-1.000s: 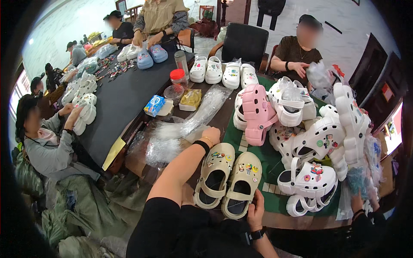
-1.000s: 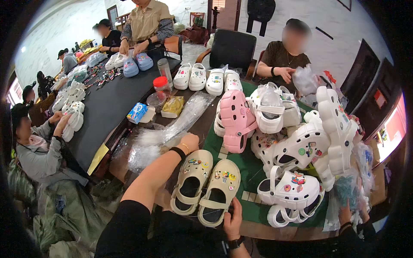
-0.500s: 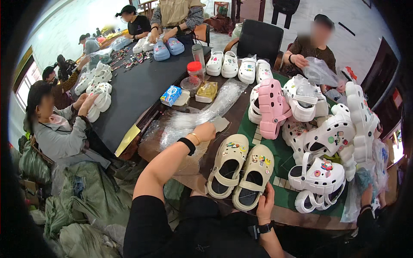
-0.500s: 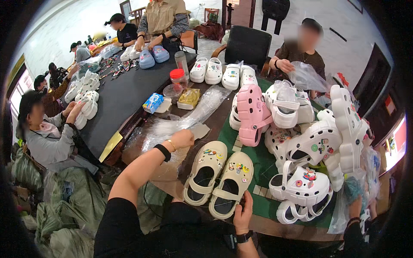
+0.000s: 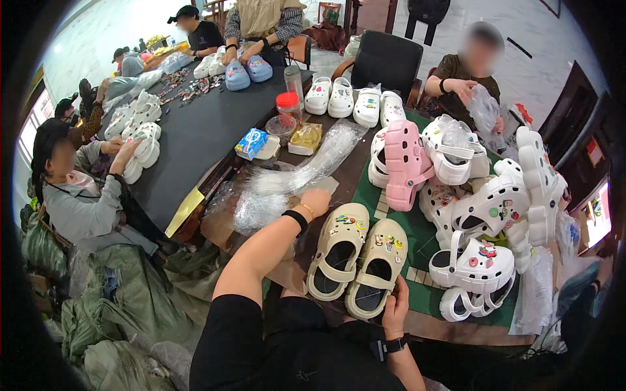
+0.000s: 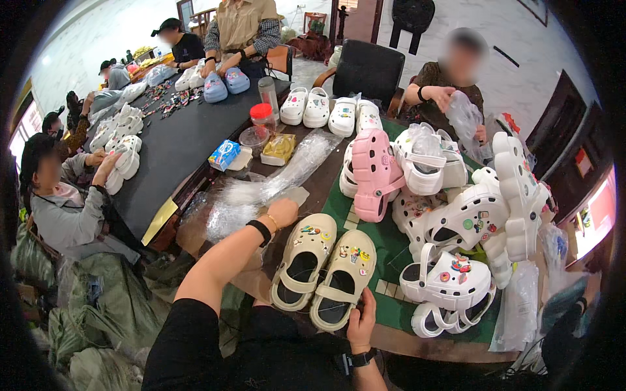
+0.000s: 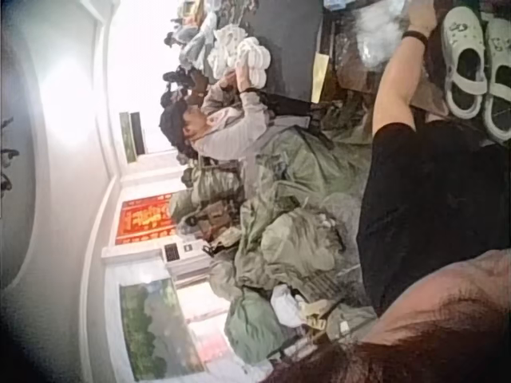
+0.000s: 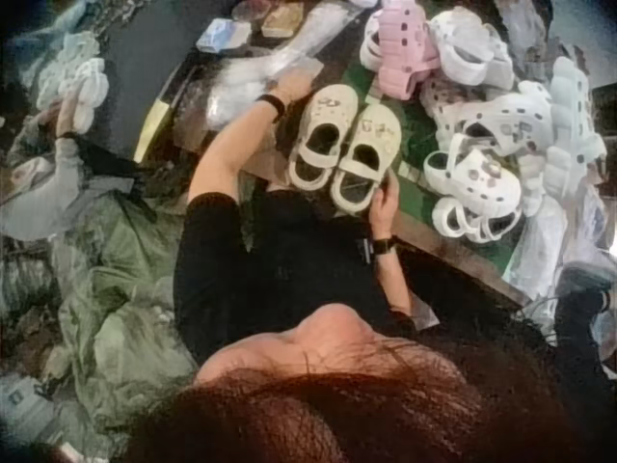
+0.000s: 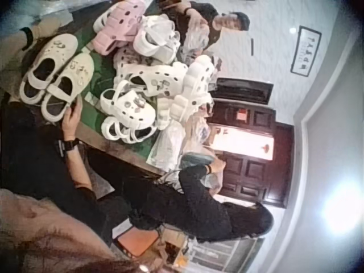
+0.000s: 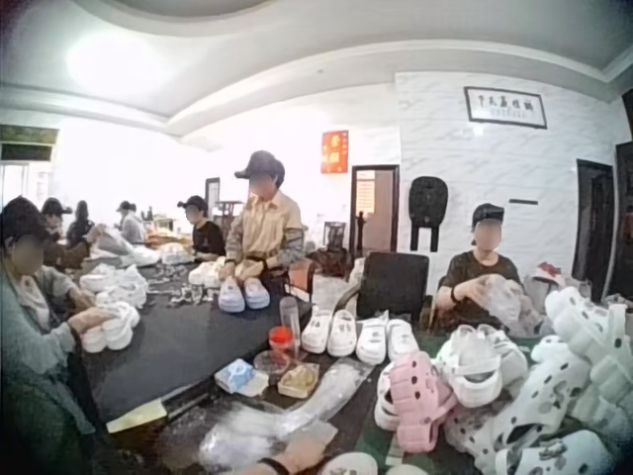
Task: Manually attaching decorative charms and components to clogs at a production table.
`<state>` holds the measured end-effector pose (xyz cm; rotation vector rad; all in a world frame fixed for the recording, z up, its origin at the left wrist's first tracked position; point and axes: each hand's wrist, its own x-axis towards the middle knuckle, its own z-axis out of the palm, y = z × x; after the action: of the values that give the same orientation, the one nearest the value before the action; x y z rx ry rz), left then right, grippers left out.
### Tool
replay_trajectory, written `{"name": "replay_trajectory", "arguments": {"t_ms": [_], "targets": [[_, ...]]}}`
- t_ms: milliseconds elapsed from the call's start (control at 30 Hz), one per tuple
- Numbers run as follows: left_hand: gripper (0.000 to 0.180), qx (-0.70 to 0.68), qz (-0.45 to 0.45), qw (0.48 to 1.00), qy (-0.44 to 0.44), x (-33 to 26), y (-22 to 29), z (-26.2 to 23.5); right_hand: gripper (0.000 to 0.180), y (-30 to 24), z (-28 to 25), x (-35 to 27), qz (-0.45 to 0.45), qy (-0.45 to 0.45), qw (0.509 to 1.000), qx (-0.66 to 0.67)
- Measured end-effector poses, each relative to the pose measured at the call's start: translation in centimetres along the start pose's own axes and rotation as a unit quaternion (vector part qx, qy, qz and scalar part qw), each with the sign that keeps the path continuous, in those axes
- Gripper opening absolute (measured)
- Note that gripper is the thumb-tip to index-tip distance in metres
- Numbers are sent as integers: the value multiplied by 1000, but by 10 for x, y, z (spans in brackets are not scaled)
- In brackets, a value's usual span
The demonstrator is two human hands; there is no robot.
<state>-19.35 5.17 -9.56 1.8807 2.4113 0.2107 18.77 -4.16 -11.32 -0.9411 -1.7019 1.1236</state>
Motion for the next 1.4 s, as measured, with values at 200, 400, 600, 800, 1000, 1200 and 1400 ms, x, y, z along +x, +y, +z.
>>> {"name": "replay_trajectory", "arguments": {"t_ms": [200, 400, 600, 800, 1000, 1200, 1400], "targets": [[19, 28, 51, 998, -7, 0, 2, 2, 53, 4, 0, 2, -18, -1, 1000, -4], [24, -11, 43, 999, -28, -16, -9, 1, 52, -4, 2, 0, -16, 0, 1000, -10], [34, -64, -36, 993, -87, -41, -39, -47, 51, -5, 0, 1, -12, -5, 1000, -8], [23, -89, -70, 992, -57, -85, -77, -72, 48, -3, 2, 2, -17, 6, 1000, 3], [18, -102, -115, 988, 18, -121, -87, -41, 58, 0, 1, 2, -20, -3, 1000, 0], [24, -80, -109, 988, 75, -165, -71, -50, 49, -5, 3, 2, -27, -5, 999, -19], [26, -56, -177, 979, 82, -191, -63, -51, 49, -8, 2, 3, -27, 4, 1000, 13]]}}
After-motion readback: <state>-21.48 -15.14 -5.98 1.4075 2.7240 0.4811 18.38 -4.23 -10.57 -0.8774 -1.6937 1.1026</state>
